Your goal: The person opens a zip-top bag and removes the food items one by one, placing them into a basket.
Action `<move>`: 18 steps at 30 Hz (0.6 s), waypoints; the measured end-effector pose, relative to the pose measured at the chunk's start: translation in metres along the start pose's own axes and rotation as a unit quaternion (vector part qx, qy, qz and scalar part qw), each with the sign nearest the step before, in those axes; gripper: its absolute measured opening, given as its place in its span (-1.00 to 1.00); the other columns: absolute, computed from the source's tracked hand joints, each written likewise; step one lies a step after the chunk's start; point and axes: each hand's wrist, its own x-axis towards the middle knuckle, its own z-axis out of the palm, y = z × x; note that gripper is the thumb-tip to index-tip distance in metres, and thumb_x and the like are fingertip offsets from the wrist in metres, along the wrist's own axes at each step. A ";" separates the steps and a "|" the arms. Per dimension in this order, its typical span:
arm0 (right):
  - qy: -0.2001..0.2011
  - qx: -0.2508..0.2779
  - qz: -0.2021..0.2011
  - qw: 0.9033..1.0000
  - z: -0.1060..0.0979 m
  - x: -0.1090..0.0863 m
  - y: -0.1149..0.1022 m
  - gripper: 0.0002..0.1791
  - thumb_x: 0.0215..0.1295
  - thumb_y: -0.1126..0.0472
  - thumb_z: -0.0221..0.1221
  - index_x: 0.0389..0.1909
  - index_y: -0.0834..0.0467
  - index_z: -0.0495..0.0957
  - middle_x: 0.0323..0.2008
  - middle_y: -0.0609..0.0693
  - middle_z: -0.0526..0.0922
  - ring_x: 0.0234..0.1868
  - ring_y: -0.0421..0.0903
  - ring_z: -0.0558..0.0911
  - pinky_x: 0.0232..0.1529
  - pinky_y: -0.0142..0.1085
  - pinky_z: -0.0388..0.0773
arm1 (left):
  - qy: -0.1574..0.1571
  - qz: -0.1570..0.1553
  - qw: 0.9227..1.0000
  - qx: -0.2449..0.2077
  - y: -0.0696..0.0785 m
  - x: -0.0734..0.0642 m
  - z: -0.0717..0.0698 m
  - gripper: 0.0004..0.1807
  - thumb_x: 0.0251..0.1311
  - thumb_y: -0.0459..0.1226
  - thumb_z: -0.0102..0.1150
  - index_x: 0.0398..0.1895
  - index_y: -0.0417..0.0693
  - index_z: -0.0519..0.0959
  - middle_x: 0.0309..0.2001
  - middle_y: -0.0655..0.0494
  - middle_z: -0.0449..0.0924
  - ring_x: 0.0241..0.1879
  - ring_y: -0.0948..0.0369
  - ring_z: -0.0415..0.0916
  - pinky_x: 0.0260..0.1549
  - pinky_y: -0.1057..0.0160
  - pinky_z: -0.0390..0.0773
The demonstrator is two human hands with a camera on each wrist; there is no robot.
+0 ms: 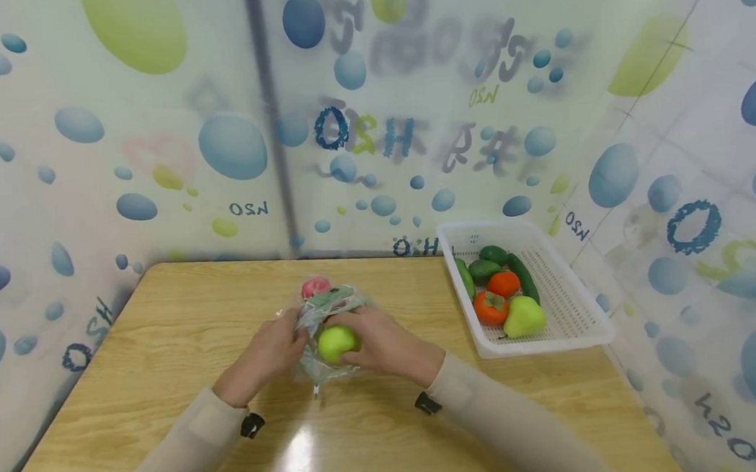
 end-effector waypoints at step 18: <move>0.048 0.056 -0.006 0.997 -0.058 -0.047 0.001 -0.36 0.40 0.25 0.65 0.44 0.09 0.66 0.43 0.12 0.72 0.26 0.04 0.74 0.27 -0.12 0.82 | 0.021 -0.021 1.000 0.010 -0.010 -0.001 -0.006 -0.34 0.74 -0.23 0.13 0.66 -0.54 0.34 0.11 -0.41 0.73 -0.28 0.05 0.61 -0.40 0.16 0.60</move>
